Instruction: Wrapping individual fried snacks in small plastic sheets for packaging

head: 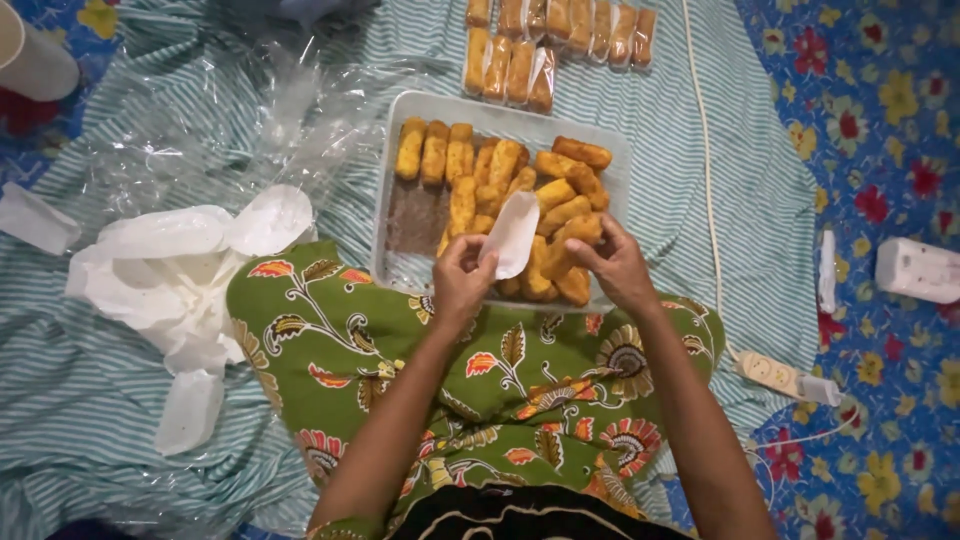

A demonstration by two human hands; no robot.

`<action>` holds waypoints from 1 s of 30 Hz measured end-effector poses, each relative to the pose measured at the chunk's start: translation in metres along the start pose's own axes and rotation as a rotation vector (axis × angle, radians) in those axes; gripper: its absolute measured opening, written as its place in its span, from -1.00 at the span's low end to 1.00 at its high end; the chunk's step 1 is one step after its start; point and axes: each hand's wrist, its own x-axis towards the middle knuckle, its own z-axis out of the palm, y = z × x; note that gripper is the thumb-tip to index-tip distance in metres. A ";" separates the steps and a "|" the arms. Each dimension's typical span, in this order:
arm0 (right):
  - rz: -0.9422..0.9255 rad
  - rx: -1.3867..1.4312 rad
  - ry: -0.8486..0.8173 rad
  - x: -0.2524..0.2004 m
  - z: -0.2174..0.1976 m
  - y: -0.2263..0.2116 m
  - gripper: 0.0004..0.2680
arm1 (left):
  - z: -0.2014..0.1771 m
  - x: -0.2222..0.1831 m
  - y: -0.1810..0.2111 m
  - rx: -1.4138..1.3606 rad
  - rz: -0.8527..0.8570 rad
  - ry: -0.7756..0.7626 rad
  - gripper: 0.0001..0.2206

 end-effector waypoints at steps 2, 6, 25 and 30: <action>0.093 -0.061 0.023 -0.001 0.001 0.005 -0.71 | 0.001 -0.001 -0.001 0.039 0.060 -0.007 -0.76; 0.213 -0.212 0.101 -0.009 0.044 -0.045 -0.72 | -0.001 0.000 -0.004 -0.009 0.167 -0.062 -0.72; 0.313 -0.405 0.247 0.010 0.068 -0.017 -0.64 | -0.007 -0.014 0.006 -0.179 0.072 -0.193 -0.77; 0.289 -0.584 0.192 0.007 0.071 -0.019 -0.62 | -0.012 -0.020 0.025 -0.218 -0.010 -0.224 -0.77</action>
